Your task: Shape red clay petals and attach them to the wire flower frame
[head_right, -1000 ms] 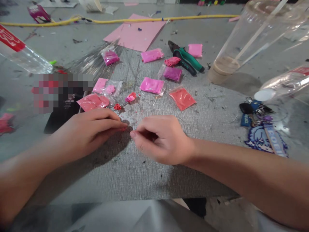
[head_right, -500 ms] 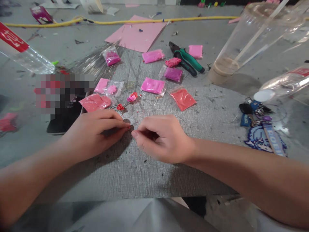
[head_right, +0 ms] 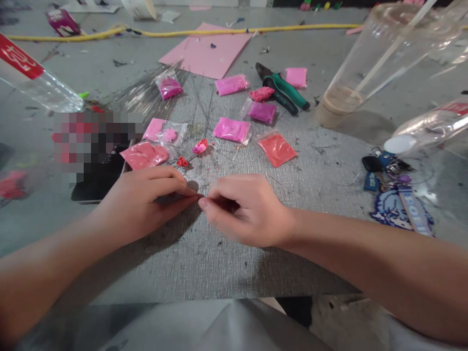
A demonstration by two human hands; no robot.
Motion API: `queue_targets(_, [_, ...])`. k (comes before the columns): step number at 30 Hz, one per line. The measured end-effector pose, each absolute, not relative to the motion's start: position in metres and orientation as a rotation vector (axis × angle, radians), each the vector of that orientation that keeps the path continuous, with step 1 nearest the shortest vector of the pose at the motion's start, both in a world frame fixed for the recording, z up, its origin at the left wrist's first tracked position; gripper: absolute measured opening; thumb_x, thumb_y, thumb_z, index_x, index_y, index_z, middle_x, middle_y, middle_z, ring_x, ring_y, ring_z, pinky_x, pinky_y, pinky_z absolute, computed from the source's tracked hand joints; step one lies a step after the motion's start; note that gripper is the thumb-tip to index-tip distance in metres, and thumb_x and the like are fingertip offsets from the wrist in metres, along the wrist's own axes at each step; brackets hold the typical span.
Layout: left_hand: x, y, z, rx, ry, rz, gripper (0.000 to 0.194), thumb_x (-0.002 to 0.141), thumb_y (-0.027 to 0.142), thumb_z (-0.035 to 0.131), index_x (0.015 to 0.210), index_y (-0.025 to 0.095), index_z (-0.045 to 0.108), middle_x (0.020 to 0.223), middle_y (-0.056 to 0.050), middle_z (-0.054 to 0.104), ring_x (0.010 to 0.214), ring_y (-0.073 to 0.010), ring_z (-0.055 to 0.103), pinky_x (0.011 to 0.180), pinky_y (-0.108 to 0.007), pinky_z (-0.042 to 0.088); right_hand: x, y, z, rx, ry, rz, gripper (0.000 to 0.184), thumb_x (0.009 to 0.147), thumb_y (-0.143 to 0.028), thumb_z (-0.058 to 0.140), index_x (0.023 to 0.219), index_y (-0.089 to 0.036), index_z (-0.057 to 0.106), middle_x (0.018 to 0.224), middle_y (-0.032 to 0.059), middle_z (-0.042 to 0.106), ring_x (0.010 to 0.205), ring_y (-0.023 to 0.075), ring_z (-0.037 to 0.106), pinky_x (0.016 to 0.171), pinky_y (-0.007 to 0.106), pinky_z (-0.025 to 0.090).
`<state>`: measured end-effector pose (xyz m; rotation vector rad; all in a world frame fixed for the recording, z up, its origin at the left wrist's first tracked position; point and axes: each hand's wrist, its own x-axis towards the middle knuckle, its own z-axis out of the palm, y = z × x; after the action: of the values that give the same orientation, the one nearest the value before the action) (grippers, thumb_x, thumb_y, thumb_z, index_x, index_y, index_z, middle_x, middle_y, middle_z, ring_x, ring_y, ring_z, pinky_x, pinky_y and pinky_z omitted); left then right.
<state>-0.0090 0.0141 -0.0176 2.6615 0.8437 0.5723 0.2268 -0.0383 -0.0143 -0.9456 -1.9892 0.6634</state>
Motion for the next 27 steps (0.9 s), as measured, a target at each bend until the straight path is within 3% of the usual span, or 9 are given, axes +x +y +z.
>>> queue_targets(8, [-0.014, 0.011, -0.007, 2.603, 0.957, 0.376, 0.020, 0.098, 0.031, 0.061, 0.105, 0.017, 0.074, 0.099, -0.007, 0.067, 0.085, -0.0207, 0.066, 0.075, -0.035, 0.052, 0.228, -0.038, -0.015, -0.931, -1.980, 0.672, 0.022, 0.092, -0.014, 0.061, 0.071, -0.014, 0.059, 0.058, -0.0051, 0.050, 0.054, 0.0044, 0.043, 0.053, 0.019, 0.034])
queue_targets(12, [-0.015, 0.007, -0.003, 2.615, 0.957, 0.358, 0.021, 0.100, 0.028, 0.057, 0.098, 0.017, 0.074, 0.095, -0.006, 0.067, 0.082, -0.0206, 0.065, 0.073, -0.035, 0.051, 0.228, -0.038, -0.014, -0.944, -1.992, 0.690, 0.021, 0.092, -0.014, 0.061, 0.071, -0.015, 0.060, 0.059, -0.0050, 0.051, 0.054, 0.0050, 0.044, 0.053, 0.019, 0.035])
queue_targets(17, [-0.012, 0.003, 0.005, 2.524, 0.959, 0.542, 0.011, 0.096, 0.024, 0.063, 0.097, 0.020, 0.073, 0.100, -0.005, 0.071, 0.087, -0.0188, 0.068, 0.077, -0.032, 0.053, 0.227, -0.037, -0.015, -0.947, -2.019, 0.651, 0.013, 0.092, -0.015, 0.061, 0.080, -0.015, 0.064, 0.064, -0.0035, 0.056, 0.058, 0.0066, 0.049, 0.056, 0.020, 0.040])
queue_targets(19, [-0.010, 0.000, 0.008, 2.408, 0.993, 0.555, 0.009, 0.097, 0.026, 0.064, 0.098, 0.022, 0.073, 0.096, -0.002, 0.074, 0.082, -0.0167, 0.069, 0.072, -0.029, 0.054, 0.225, -0.037, -0.016, -0.951, -2.034, 0.621, 0.004, 0.091, -0.015, 0.063, 0.088, -0.014, 0.066, 0.070, -0.0015, 0.061, 0.061, 0.0076, 0.052, 0.058, 0.021, 0.042])
queue_targets(22, [-0.006, -0.007, 0.012, 2.228, 1.039, 0.538, 0.007, 0.096, 0.028, 0.068, 0.096, 0.024, 0.074, 0.082, 0.003, 0.076, 0.066, -0.0129, 0.068, 0.061, -0.025, 0.053, 0.222, -0.039, -0.018, -0.930, -2.040, 0.570, 0.007, 0.091, -0.014, 0.064, 0.097, -0.012, 0.066, 0.077, 0.0013, 0.066, 0.062, 0.0078, 0.054, 0.058, 0.020, 0.044])
queue_targets(27, [0.002, -0.015, 0.013, 2.016, 1.073, 0.652, 0.004, 0.091, 0.022, 0.074, 0.090, 0.025, 0.077, 0.079, 0.005, 0.078, 0.064, -0.0116, 0.070, 0.063, -0.021, 0.060, 0.221, -0.041, -0.019, -0.913, -2.075, 0.526, 0.006, 0.093, -0.016, 0.064, 0.098, -0.014, 0.066, 0.079, 0.0003, 0.069, 0.061, 0.0075, 0.053, 0.058, 0.021, 0.044])
